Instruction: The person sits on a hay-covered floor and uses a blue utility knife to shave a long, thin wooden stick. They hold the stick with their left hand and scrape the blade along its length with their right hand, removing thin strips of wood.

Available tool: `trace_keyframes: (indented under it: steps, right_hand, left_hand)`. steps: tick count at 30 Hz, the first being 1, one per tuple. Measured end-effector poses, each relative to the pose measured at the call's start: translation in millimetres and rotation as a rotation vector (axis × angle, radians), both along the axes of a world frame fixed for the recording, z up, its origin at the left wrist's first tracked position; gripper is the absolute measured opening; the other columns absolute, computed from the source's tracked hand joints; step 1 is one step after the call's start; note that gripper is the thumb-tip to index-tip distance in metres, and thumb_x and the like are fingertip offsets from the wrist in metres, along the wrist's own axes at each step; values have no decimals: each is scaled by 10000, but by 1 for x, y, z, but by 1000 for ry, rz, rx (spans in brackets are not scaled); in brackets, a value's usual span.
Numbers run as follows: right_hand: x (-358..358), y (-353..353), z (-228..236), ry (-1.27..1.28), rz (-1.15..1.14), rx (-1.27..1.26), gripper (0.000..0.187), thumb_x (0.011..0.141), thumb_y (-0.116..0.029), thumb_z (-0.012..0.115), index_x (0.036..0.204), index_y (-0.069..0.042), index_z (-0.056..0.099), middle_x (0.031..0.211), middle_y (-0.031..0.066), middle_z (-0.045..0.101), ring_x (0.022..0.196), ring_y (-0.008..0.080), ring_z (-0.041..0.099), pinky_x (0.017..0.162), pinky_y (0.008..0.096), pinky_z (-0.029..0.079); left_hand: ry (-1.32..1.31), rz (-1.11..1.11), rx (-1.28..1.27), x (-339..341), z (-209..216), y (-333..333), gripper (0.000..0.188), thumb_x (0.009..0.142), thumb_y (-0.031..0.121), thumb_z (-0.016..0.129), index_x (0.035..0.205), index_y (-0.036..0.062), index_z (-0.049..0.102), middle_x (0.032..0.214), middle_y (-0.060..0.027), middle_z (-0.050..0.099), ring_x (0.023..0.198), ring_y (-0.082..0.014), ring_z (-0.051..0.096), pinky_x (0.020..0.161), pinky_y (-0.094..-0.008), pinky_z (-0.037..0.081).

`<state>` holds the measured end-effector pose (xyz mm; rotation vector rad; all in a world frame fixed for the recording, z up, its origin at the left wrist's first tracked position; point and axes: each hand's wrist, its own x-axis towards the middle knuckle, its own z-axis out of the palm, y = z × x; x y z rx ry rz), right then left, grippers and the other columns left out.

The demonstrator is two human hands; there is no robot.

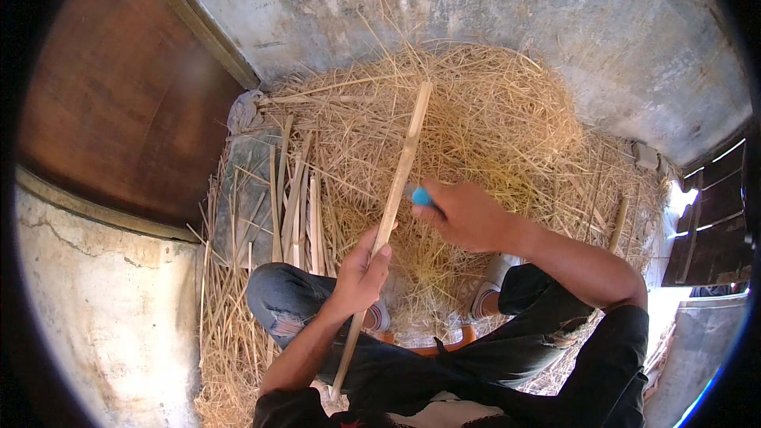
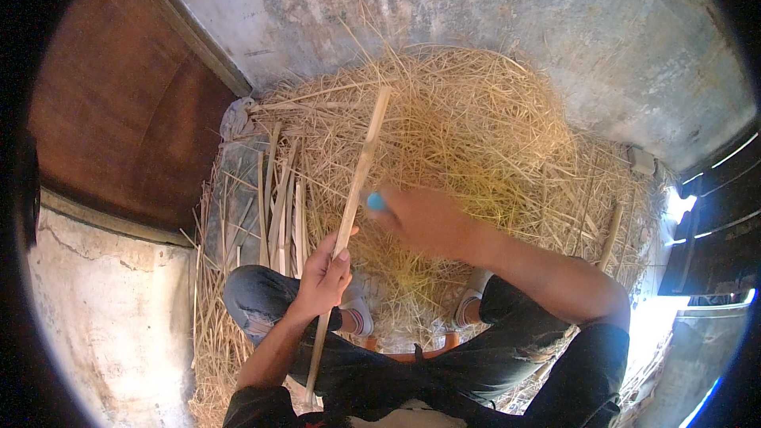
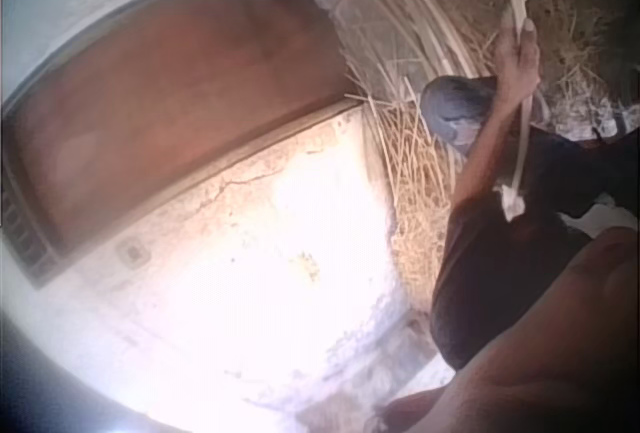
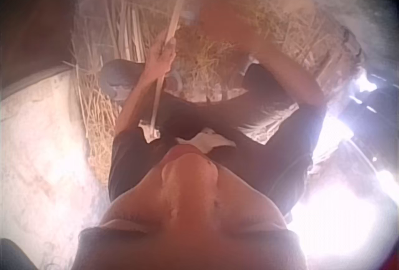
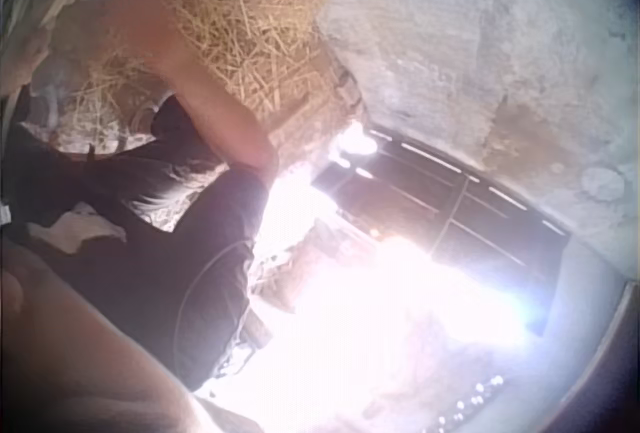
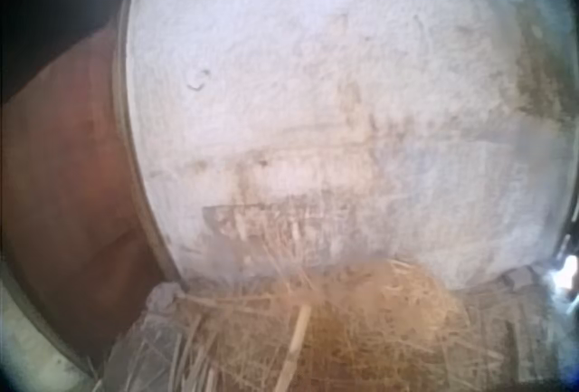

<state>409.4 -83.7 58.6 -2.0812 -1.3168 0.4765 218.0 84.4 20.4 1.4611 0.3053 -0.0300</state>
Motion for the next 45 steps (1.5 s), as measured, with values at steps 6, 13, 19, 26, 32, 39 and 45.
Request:
trace_keyframes:
  steps: [6, 13, 19, 26, 32, 39, 45]
  right_hand:
    - [-27, 8, 5, -1, 40, -142, 397, 1018, -440, 546, 1054, -44, 548, 695, 223, 628, 685, 449, 647, 629, 543, 502]
    - [31, 7, 1, -119, -113, -5, 416, 1009, -455, 554, 995, -40, 586, 711, 222, 615, 698, 446, 631, 626, 534, 469]
    - [26, 5, 3, -43, -40, -72, 443, 1002, -479, 536, 985, -45, 621, 785, 228, 654, 774, 449, 652, 706, 551, 497]
    - [44, 2, 12, -124, -9, -94, 492, 997, -529, 527, 989, -47, 626, 746, 214, 648, 750, 442, 653, 682, 544, 495]
    - [81, -17, 8, -149, -459, 77, 456, 1006, -496, 548, 975, -47, 617, 674, 200, 613, 681, 394, 651, 602, 471, 480]
    - [68, -22, -3, 45, -418, 356, 469, 921, -463, 725, 1065, -32, 609, 681, 37, 503, 607, 159, 477, 579, 345, 429]
    - [39, -2, 12, 282, -446, 255, 613, 841, -394, 840, 1234, -28, 544, 818, -22, 494, 717, 73, 466, 604, 267, 396]
  left_hand:
    - [-6, 4, 20, 0, -10, 2, 448, 1075, 216, 509, 1487, 57, 431, 697, 81, 424, 544, -5, 386, 481, -197, 315]
    - [25, 0, 123, -2, -10, 7, 450, 1068, 228, 528, 1473, 48, 449, 711, 64, 453, 578, -18, 417, 511, -218, 358]
    - [-51, -39, 113, -7, -17, 5, 433, 1087, 197, 479, 1493, 54, 427, 663, 65, 363, 508, -16, 309, 460, -213, 256]
    - [-7, -71, 41, -11, -16, 6, 448, 1095, 223, 456, 1507, 55, 401, 628, 63, 327, 475, -24, 284, 444, -216, 258]
    - [49, -259, -371, -13, 11, 9, 485, 1105, 270, 409, 1529, 39, 355, 579, 56, 317, 441, -36, 290, 416, -209, 288]
    - [16, -293, -461, -13, 3, 10, 515, 1103, 288, 409, 1532, 14, 332, 549, 55, 306, 401, -49, 285, 399, -205, 299]
    - [48, -296, -202, -9, 6, 5, 468, 1100, 229, 424, 1526, 46, 363, 598, 55, 394, 461, -26, 382, 446, -205, 333]
